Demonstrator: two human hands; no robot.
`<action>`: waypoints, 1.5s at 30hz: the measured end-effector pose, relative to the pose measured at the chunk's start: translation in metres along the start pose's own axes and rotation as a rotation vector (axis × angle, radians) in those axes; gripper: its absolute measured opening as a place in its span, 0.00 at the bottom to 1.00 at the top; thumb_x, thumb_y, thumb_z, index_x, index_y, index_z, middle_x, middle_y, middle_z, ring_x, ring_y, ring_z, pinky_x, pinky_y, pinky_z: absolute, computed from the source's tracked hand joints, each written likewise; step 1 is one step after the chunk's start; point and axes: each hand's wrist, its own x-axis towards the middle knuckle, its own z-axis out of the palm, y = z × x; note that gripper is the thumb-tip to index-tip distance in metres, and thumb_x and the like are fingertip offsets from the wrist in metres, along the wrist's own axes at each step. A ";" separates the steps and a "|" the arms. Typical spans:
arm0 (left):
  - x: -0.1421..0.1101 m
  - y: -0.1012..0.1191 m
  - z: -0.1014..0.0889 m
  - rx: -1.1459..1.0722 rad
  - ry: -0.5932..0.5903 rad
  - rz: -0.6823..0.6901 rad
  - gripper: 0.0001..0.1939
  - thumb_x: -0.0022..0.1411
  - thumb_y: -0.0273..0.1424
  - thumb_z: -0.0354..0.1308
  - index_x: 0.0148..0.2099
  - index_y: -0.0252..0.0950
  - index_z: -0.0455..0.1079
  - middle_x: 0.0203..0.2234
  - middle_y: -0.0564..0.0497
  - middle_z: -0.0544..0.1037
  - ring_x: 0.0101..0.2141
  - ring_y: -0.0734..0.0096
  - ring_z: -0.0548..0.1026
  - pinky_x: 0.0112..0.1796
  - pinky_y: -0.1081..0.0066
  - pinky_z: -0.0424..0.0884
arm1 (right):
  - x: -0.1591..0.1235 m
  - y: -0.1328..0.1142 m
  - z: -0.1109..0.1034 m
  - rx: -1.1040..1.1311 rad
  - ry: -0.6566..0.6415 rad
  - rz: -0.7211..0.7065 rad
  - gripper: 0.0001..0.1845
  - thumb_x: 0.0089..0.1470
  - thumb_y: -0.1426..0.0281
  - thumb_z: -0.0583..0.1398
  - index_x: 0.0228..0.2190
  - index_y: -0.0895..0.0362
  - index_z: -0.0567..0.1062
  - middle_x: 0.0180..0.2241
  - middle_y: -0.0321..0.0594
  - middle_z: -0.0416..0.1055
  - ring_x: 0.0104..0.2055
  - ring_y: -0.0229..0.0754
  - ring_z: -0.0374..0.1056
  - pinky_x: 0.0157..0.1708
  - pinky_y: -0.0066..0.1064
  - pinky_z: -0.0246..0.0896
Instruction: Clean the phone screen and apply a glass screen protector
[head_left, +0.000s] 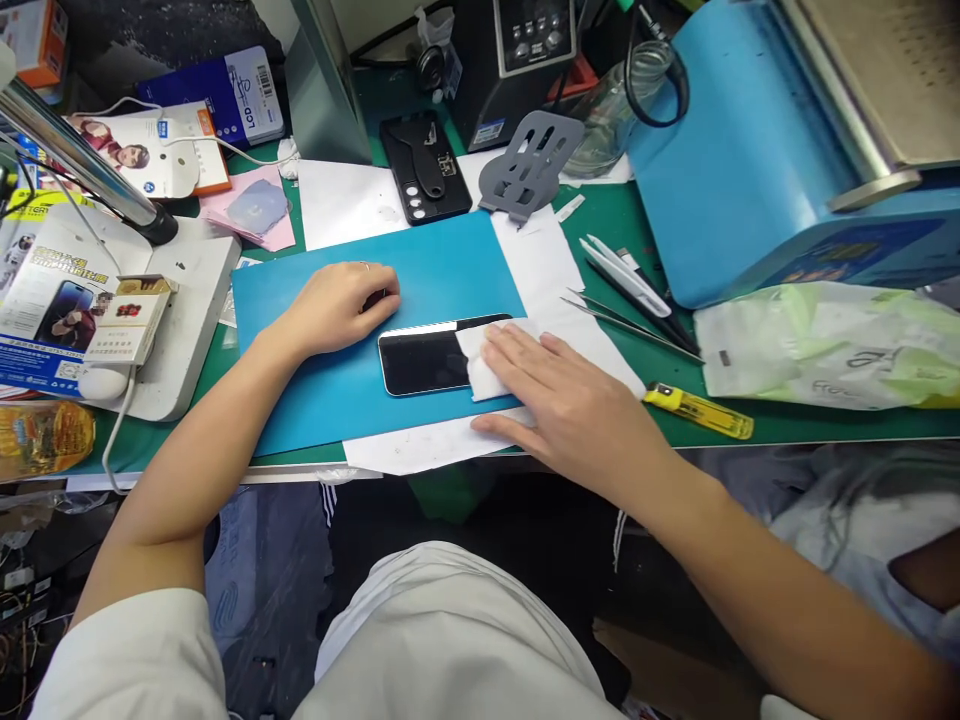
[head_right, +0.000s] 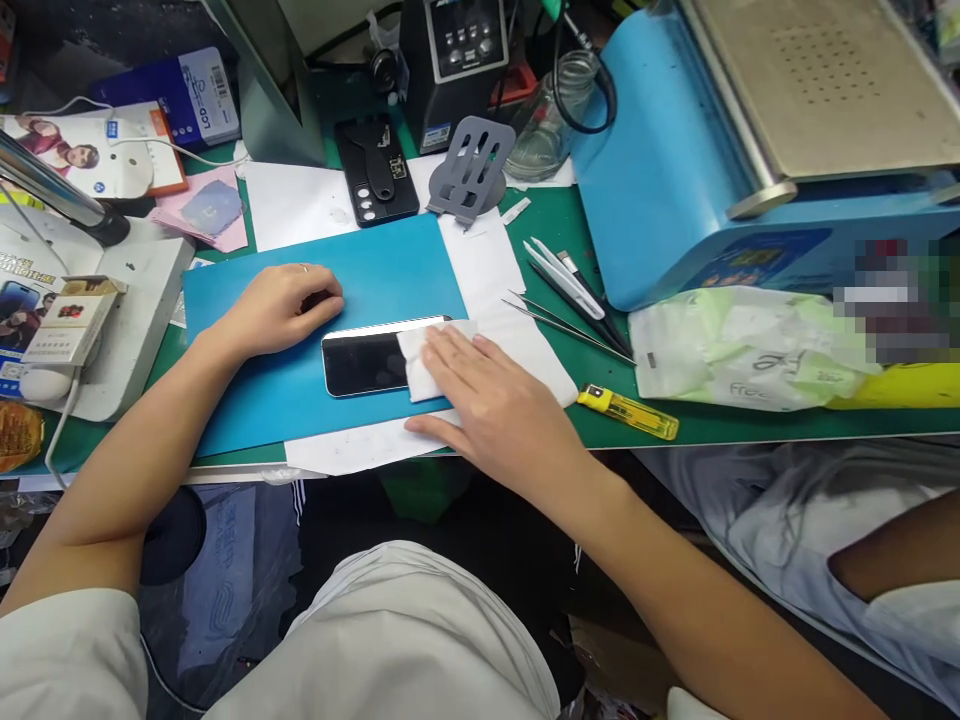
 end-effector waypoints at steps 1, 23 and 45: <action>0.000 0.000 0.000 0.003 0.003 0.000 0.12 0.72 0.35 0.50 0.42 0.38 0.73 0.37 0.47 0.81 0.36 0.62 0.75 0.36 0.65 0.64 | 0.003 -0.006 0.002 0.006 -0.002 -0.014 0.37 0.66 0.57 0.59 0.66 0.69 0.63 0.65 0.63 0.65 0.69 0.60 0.61 0.66 0.54 0.61; 0.000 0.003 0.001 -0.017 0.018 -0.002 0.13 0.74 0.35 0.48 0.40 0.38 0.71 0.34 0.47 0.79 0.35 0.62 0.75 0.36 0.65 0.64 | 0.016 -0.023 0.013 0.028 -0.038 0.200 0.41 0.70 0.51 0.49 0.71 0.67 0.55 0.71 0.63 0.55 0.73 0.61 0.52 0.68 0.58 0.55; 0.000 -0.004 -0.006 0.016 0.149 -0.070 0.17 0.74 0.39 0.47 0.44 0.37 0.75 0.36 0.48 0.82 0.35 0.64 0.76 0.37 0.66 0.64 | 0.024 -0.001 0.009 0.118 -0.176 0.254 0.48 0.68 0.44 0.44 0.72 0.68 0.50 0.74 0.62 0.45 0.76 0.59 0.43 0.72 0.57 0.47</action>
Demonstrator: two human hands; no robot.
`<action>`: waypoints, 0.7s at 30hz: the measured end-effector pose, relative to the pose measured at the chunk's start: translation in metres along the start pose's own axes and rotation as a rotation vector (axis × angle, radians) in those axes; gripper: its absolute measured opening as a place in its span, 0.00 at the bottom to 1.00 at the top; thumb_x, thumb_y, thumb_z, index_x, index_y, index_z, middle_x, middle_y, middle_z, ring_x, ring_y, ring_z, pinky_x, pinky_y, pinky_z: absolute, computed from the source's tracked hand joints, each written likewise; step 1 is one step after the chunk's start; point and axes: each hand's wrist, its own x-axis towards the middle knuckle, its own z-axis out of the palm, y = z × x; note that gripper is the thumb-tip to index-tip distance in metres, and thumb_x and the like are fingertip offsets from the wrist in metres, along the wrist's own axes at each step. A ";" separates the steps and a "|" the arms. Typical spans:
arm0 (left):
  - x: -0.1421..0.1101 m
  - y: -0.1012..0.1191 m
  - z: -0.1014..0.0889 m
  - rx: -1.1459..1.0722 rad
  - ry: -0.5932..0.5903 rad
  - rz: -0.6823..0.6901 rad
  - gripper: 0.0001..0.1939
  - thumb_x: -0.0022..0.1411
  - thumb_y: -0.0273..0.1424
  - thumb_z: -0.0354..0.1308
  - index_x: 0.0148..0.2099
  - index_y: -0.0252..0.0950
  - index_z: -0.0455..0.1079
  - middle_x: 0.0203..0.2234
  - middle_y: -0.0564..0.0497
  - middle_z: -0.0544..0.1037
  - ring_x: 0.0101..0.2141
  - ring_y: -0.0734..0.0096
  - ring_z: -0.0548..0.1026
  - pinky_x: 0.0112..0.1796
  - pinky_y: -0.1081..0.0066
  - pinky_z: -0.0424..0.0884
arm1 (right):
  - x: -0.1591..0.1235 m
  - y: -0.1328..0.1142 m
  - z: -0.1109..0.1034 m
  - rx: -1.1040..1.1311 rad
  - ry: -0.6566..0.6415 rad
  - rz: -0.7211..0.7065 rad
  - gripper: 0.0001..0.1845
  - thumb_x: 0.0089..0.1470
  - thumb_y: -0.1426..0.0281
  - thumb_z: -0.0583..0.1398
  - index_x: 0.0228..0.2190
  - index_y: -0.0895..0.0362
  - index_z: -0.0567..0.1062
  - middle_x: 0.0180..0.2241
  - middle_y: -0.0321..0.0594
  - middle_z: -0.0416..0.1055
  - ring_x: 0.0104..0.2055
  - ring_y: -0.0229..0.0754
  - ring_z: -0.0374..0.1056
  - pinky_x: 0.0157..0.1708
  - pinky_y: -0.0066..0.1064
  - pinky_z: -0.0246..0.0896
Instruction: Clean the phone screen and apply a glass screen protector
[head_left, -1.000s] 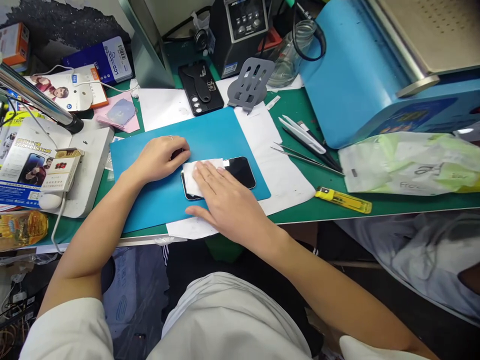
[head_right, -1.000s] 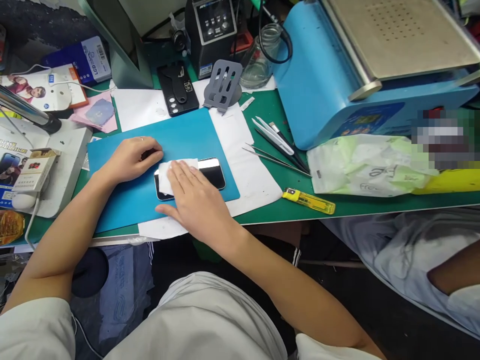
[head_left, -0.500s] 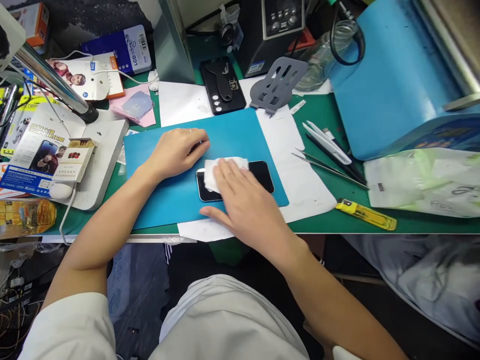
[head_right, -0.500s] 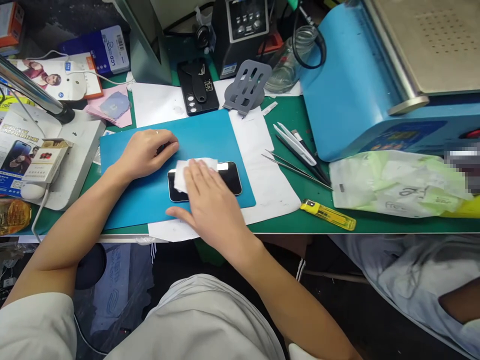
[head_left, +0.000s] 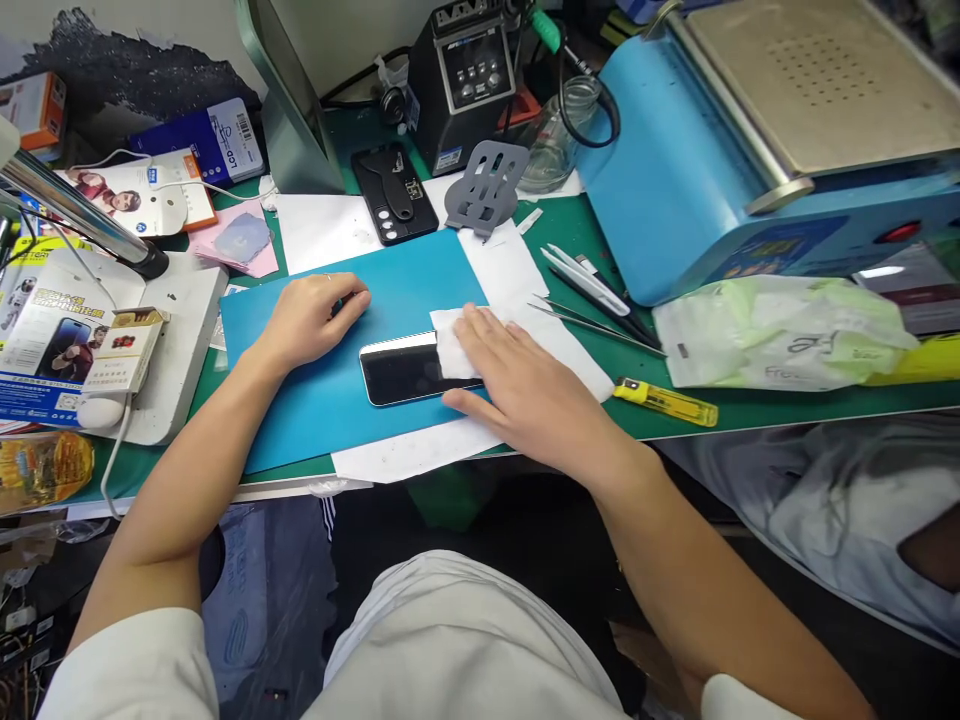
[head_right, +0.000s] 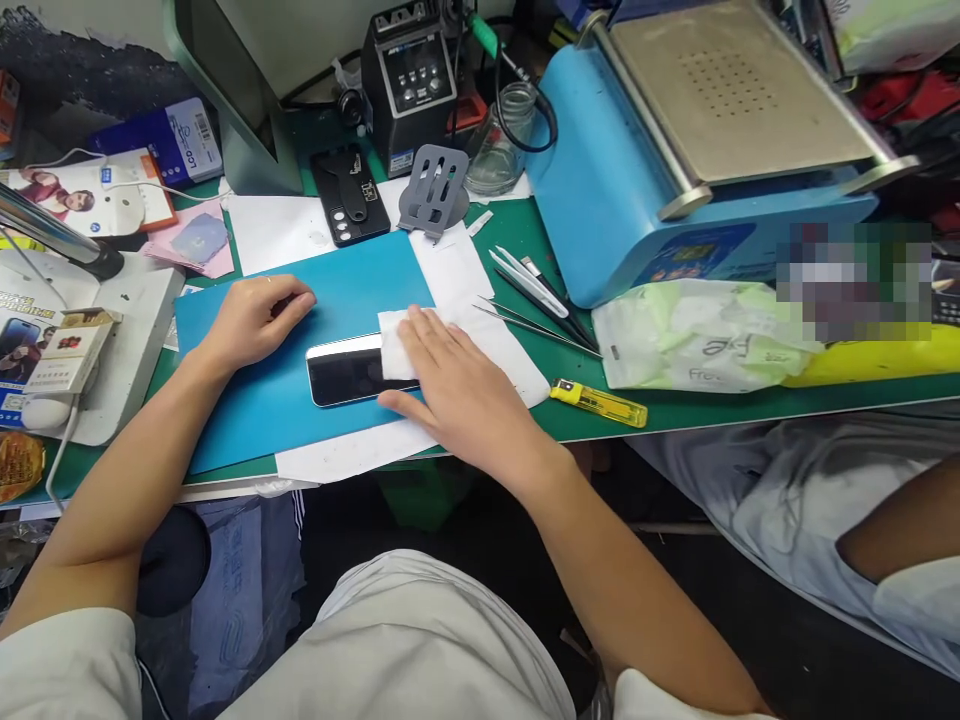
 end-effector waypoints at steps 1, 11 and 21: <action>0.000 0.000 0.000 -0.002 -0.005 0.001 0.17 0.74 0.39 0.47 0.44 0.37 0.75 0.36 0.48 0.82 0.35 0.64 0.76 0.37 0.66 0.64 | -0.003 0.004 -0.001 -0.010 -0.007 0.015 0.49 0.68 0.44 0.44 0.72 0.69 0.49 0.74 0.62 0.44 0.77 0.59 0.42 0.72 0.57 0.46; -0.001 0.002 0.003 -0.024 -0.016 0.036 0.18 0.75 0.39 0.47 0.45 0.37 0.75 0.37 0.47 0.82 0.36 0.62 0.77 0.38 0.66 0.66 | -0.009 -0.029 0.009 -0.055 0.033 -0.046 0.51 0.66 0.44 0.48 0.72 0.72 0.47 0.73 0.66 0.45 0.76 0.62 0.41 0.72 0.59 0.47; -0.003 0.001 0.002 -0.047 -0.001 0.066 0.18 0.75 0.39 0.47 0.43 0.36 0.75 0.37 0.46 0.82 0.35 0.63 0.77 0.37 0.67 0.65 | -0.008 -0.062 0.025 0.045 0.101 -0.263 0.29 0.72 0.68 0.50 0.70 0.64 0.59 0.72 0.53 0.54 0.75 0.52 0.48 0.70 0.51 0.55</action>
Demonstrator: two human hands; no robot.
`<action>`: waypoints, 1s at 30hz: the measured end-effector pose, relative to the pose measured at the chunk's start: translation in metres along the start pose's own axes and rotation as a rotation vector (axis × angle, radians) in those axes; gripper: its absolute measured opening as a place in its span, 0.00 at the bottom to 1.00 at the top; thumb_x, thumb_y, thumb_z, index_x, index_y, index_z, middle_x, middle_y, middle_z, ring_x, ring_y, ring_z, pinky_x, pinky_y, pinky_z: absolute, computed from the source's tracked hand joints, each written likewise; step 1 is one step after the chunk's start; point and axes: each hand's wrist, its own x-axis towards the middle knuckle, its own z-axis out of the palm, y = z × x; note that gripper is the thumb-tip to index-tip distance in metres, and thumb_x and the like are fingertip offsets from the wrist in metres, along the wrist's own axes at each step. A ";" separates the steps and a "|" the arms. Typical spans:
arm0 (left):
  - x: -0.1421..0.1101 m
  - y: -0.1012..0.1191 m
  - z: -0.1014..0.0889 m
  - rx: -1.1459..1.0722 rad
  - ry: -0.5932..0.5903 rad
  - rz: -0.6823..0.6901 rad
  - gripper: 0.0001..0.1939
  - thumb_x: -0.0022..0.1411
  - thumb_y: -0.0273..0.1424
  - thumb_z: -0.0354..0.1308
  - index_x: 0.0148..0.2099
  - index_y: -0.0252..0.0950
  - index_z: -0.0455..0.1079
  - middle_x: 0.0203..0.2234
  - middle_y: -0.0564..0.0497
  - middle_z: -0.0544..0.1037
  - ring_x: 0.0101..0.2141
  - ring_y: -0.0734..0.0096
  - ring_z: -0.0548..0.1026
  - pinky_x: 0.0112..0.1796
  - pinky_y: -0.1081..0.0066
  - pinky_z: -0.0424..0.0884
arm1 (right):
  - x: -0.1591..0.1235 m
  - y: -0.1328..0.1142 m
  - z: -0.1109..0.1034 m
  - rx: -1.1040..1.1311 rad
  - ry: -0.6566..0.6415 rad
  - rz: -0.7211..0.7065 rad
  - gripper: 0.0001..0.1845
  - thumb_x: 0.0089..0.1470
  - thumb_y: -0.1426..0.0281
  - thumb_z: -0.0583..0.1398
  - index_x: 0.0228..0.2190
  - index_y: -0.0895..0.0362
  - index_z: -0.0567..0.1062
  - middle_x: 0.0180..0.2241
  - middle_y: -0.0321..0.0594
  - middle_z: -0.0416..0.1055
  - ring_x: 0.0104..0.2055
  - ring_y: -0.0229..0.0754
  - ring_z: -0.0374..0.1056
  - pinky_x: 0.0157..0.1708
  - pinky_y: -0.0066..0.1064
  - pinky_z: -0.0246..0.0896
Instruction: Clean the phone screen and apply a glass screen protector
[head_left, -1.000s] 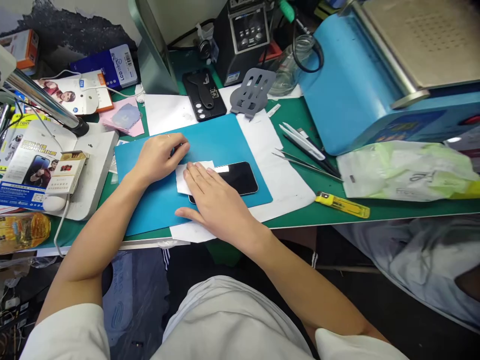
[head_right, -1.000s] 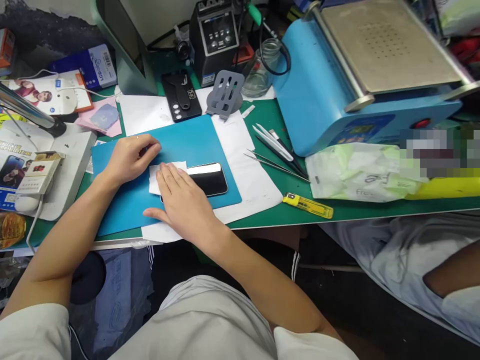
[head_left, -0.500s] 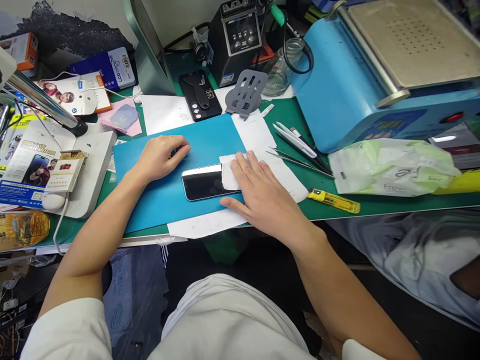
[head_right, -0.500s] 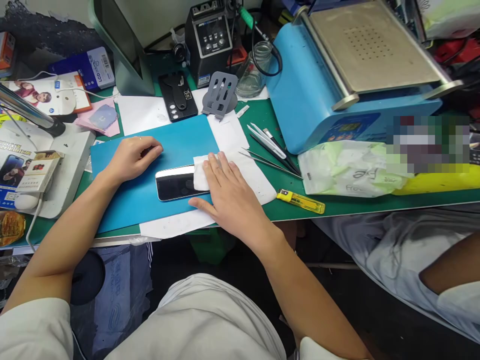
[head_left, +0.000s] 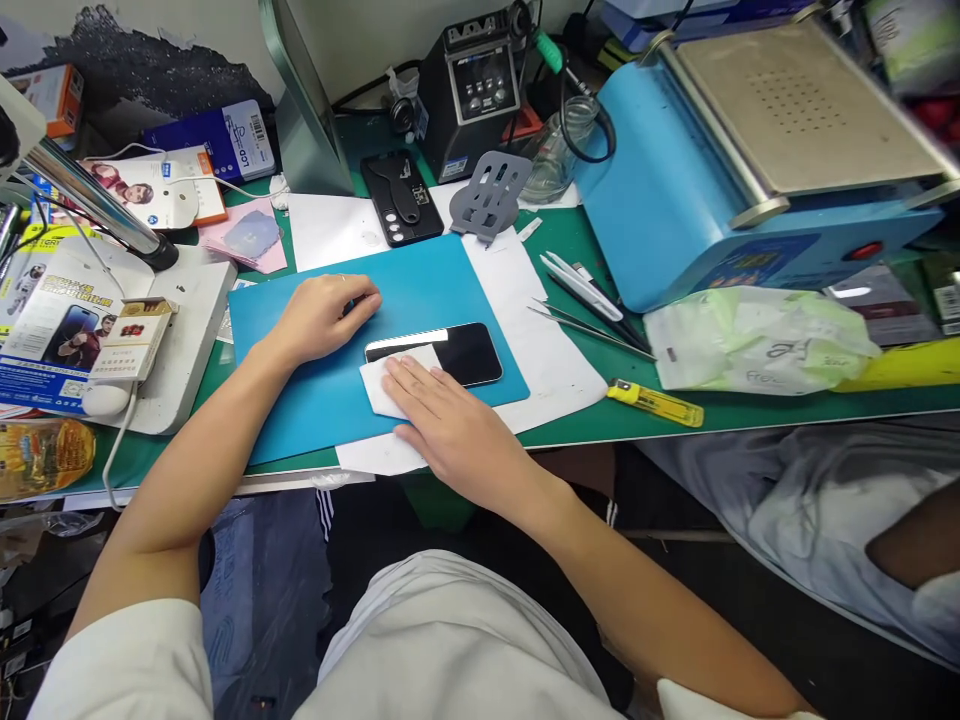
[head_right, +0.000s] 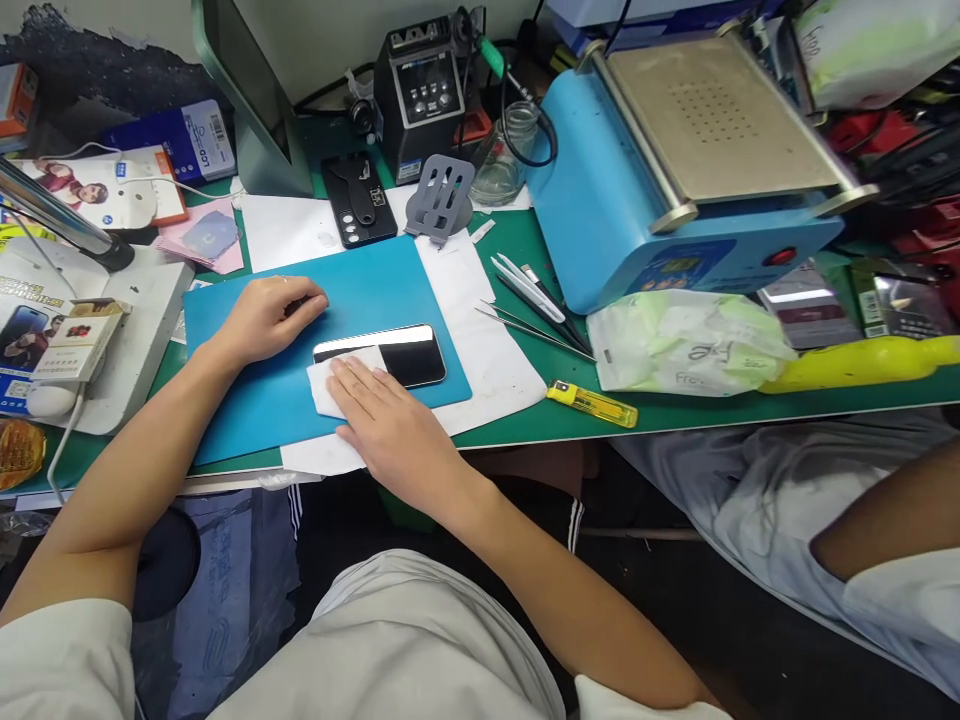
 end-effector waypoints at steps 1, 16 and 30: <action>0.000 -0.001 0.000 0.001 0.000 0.001 0.18 0.75 0.39 0.47 0.43 0.36 0.75 0.37 0.46 0.82 0.35 0.63 0.77 0.37 0.67 0.65 | -0.004 0.002 -0.001 0.012 0.013 -0.005 0.28 0.72 0.71 0.48 0.69 0.62 0.60 0.71 0.51 0.57 0.75 0.49 0.50 0.70 0.50 0.57; -0.005 0.025 -0.005 0.014 -0.049 0.247 0.17 0.75 0.42 0.48 0.48 0.39 0.76 0.43 0.43 0.80 0.40 0.60 0.75 0.43 0.61 0.68 | 0.003 0.061 -0.031 0.199 0.093 0.164 0.20 0.71 0.67 0.49 0.52 0.52 0.78 0.63 0.41 0.72 0.68 0.47 0.65 0.70 0.49 0.57; -0.003 0.056 0.008 0.147 -0.199 0.523 0.14 0.74 0.30 0.48 0.47 0.39 0.76 0.53 0.45 0.80 0.51 0.57 0.76 0.48 0.59 0.67 | 0.020 0.079 -0.057 0.265 0.104 0.135 0.05 0.66 0.69 0.59 0.36 0.54 0.74 0.35 0.40 0.75 0.39 0.43 0.72 0.41 0.35 0.68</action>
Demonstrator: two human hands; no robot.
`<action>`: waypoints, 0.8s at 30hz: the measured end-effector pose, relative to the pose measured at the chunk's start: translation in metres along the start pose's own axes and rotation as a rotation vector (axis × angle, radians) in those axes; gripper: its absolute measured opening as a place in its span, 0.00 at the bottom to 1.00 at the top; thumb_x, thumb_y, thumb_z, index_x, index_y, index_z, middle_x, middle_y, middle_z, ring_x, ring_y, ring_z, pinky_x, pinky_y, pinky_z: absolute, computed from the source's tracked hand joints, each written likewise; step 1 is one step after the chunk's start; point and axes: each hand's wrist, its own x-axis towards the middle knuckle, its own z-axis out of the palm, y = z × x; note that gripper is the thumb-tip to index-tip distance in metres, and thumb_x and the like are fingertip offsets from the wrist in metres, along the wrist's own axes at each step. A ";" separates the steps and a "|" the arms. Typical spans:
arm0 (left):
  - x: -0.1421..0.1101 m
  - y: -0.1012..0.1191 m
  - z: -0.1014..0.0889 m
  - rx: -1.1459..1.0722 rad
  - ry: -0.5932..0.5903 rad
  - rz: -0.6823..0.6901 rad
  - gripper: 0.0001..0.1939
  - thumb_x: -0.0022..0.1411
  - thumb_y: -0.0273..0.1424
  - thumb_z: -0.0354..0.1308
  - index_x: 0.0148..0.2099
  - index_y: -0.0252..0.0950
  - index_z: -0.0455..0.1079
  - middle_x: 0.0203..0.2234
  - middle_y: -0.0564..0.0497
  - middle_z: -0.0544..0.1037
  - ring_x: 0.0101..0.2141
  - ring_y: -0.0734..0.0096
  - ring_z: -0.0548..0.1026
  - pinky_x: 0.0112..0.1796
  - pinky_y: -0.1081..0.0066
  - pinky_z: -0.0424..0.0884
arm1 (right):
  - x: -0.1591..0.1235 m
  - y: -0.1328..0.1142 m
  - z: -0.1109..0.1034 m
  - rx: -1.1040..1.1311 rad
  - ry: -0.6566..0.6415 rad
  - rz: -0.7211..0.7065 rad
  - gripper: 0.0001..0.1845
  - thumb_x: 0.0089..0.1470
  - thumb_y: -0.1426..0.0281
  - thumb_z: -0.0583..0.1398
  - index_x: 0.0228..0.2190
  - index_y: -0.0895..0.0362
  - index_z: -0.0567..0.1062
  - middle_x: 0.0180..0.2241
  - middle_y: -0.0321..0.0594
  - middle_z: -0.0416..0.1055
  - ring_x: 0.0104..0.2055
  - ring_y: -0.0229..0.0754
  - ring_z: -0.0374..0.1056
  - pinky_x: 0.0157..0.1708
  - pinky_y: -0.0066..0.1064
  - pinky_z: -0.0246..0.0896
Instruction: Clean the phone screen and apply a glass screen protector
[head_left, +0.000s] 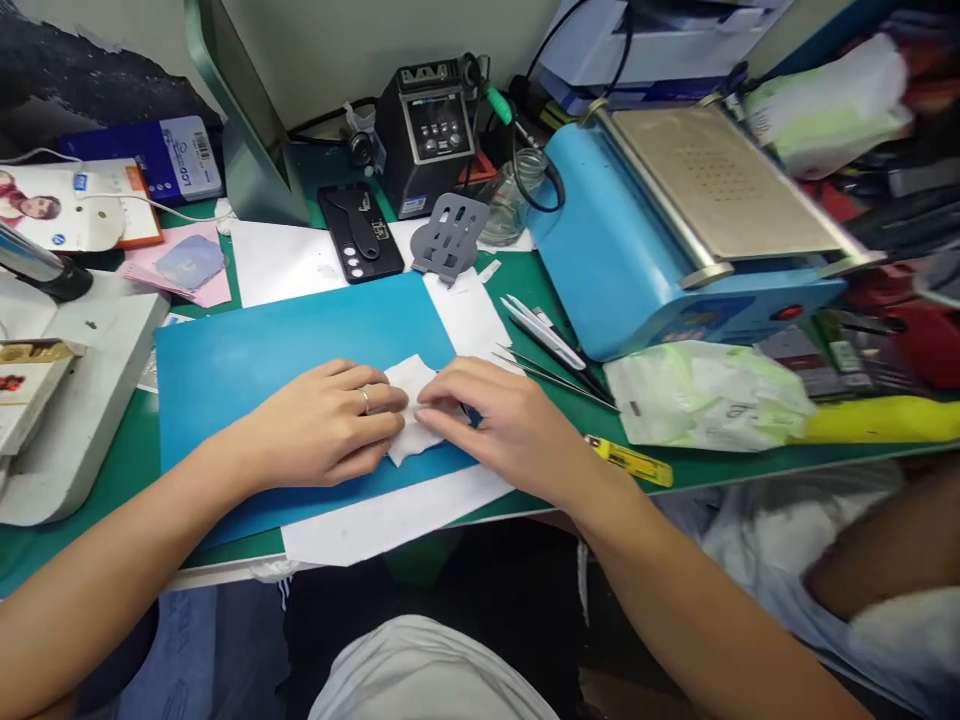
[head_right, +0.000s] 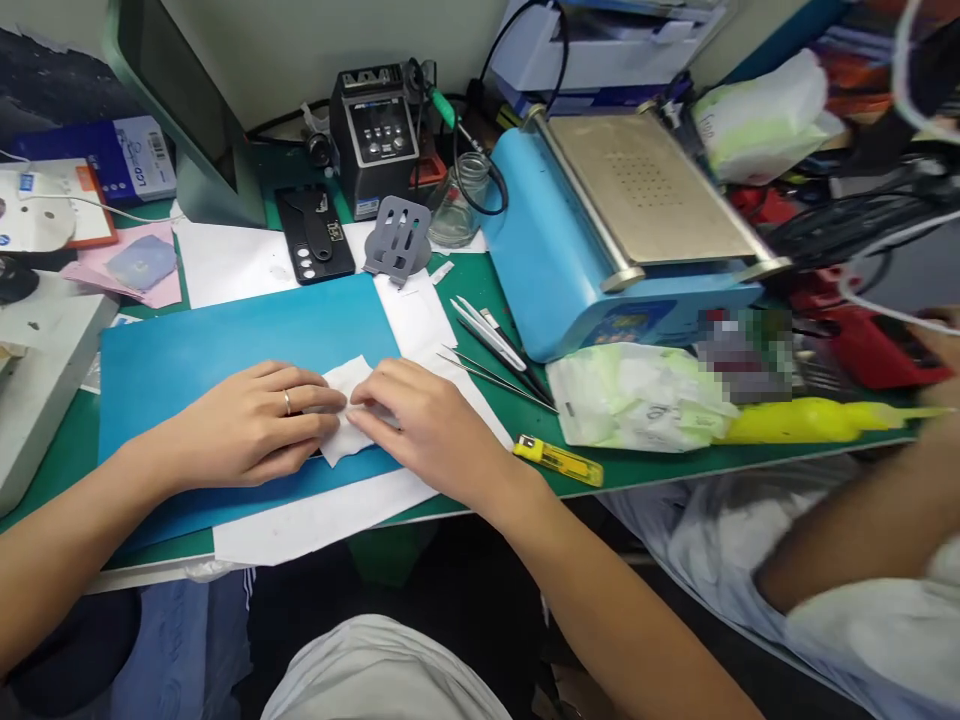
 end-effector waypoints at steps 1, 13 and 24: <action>0.000 0.000 -0.002 0.002 0.005 -0.013 0.14 0.74 0.30 0.48 0.43 0.39 0.75 0.50 0.45 0.81 0.47 0.59 0.76 0.47 0.59 0.67 | 0.003 0.000 0.001 0.006 -0.042 -0.010 0.05 0.66 0.70 0.59 0.36 0.54 0.74 0.34 0.39 0.74 0.38 0.42 0.71 0.39 0.33 0.66; 0.002 -0.004 0.000 0.111 0.099 -0.300 0.15 0.75 0.35 0.52 0.34 0.38 0.70 0.33 0.45 0.76 0.32 0.62 0.67 0.32 0.61 0.58 | 0.039 -0.001 -0.004 -0.085 -0.269 0.106 0.06 0.65 0.71 0.61 0.34 0.56 0.71 0.35 0.38 0.71 0.37 0.42 0.66 0.36 0.32 0.54; 0.017 -0.007 -0.014 -0.140 -0.132 -0.493 0.11 0.70 0.34 0.55 0.35 0.38 0.74 0.28 0.48 0.76 0.30 0.64 0.70 0.33 0.65 0.61 | 0.065 -0.009 -0.017 -0.264 -0.561 0.123 0.08 0.62 0.68 0.63 0.30 0.56 0.75 0.31 0.40 0.73 0.33 0.43 0.68 0.28 0.33 0.49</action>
